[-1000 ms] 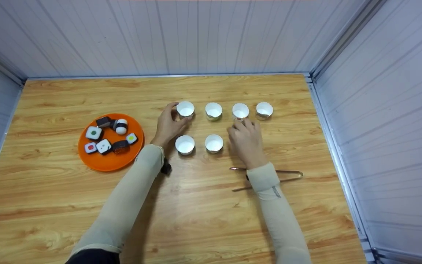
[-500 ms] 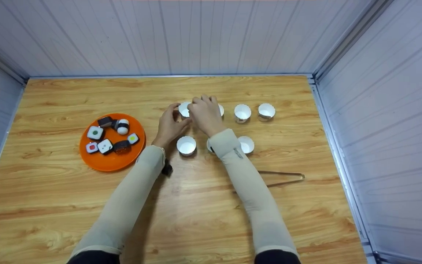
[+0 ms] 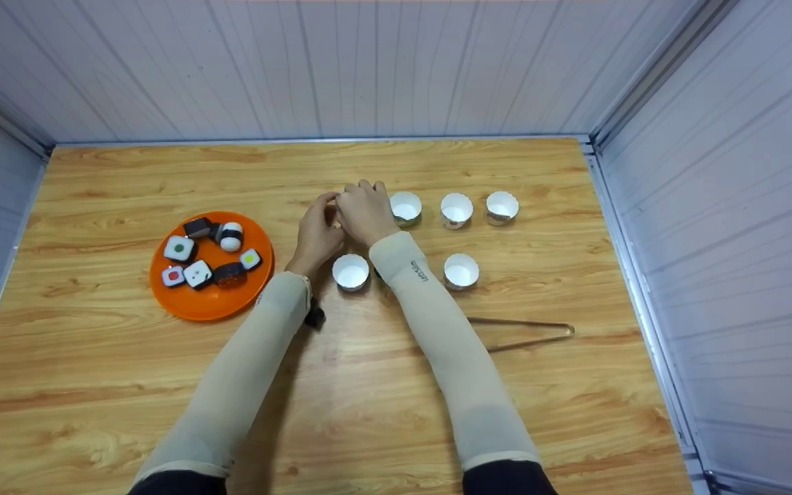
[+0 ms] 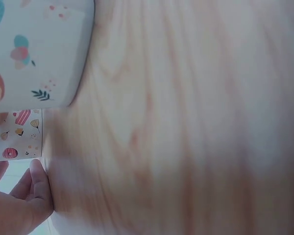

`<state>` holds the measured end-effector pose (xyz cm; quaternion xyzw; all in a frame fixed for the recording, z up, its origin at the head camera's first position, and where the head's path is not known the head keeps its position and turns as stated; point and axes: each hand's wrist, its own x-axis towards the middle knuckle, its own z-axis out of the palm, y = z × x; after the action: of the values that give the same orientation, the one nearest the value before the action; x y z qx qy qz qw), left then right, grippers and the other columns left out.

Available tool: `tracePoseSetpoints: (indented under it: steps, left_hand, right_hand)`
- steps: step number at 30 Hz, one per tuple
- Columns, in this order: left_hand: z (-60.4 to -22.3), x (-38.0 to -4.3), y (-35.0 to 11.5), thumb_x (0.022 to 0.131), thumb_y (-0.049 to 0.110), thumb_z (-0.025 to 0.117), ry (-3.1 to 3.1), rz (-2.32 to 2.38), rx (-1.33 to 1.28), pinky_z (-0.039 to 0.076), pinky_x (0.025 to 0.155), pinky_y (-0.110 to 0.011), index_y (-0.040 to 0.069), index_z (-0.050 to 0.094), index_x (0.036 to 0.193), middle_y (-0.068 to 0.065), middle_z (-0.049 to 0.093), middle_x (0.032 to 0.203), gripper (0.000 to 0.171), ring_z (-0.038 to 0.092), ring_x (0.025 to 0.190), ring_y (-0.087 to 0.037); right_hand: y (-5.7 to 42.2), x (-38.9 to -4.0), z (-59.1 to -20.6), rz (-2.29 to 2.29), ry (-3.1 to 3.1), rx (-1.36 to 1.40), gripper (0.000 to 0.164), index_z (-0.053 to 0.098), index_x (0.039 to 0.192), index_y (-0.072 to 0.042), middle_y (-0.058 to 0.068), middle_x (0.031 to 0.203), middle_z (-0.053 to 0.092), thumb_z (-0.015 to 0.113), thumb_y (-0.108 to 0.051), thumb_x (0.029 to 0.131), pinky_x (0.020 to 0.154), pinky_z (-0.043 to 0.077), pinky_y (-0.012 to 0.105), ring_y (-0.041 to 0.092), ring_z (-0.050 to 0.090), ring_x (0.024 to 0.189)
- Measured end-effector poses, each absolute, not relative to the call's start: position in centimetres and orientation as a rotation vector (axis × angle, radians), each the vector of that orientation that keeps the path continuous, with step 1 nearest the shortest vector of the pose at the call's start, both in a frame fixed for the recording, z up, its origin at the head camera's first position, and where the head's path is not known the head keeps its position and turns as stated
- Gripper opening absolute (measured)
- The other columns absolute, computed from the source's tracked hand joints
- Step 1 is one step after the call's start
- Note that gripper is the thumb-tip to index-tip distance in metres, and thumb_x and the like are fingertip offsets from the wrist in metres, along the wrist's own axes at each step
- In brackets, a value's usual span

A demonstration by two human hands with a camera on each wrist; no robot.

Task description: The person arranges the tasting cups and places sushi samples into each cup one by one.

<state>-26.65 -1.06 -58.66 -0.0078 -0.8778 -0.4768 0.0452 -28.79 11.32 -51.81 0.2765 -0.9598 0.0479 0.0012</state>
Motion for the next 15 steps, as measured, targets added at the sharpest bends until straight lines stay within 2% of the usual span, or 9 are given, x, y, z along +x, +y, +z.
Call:
tracePoseSetpoints:
  steps: [6,15]
  left_hand:
    - [-58.66,-26.54,-1.00,0.089,-0.002,0.061,-2.677,-1.410,-0.047,0.044,0.085,-0.043,0.001,0.056,0.136,-0.012,0.059,0.098,0.047,0.052,0.094,-0.028]
    - [-58.69,-26.73,-1.15,0.091,0.000,0.060,-2.709,-1.417,-0.032,0.046,0.092,-0.042,0.002,0.058,0.136,-0.014,0.065,0.109,0.045,0.058,0.101,-0.029]
  right_hand:
    - [10.89,-28.55,-51.98,0.150,-3.032,0.854,0.022,0.076,0.091,-0.013,0.007,0.093,0.066,0.058,-0.020,0.102,0.081,0.044,0.046,0.029,0.058,0.089]
    - [11.11,-28.23,-51.62,0.161,-2.937,0.886,0.019,0.077,0.091,-0.013,0.007,0.093,0.067,0.063,-0.021,0.100,0.081,0.044,0.047,0.029,0.058,0.088]
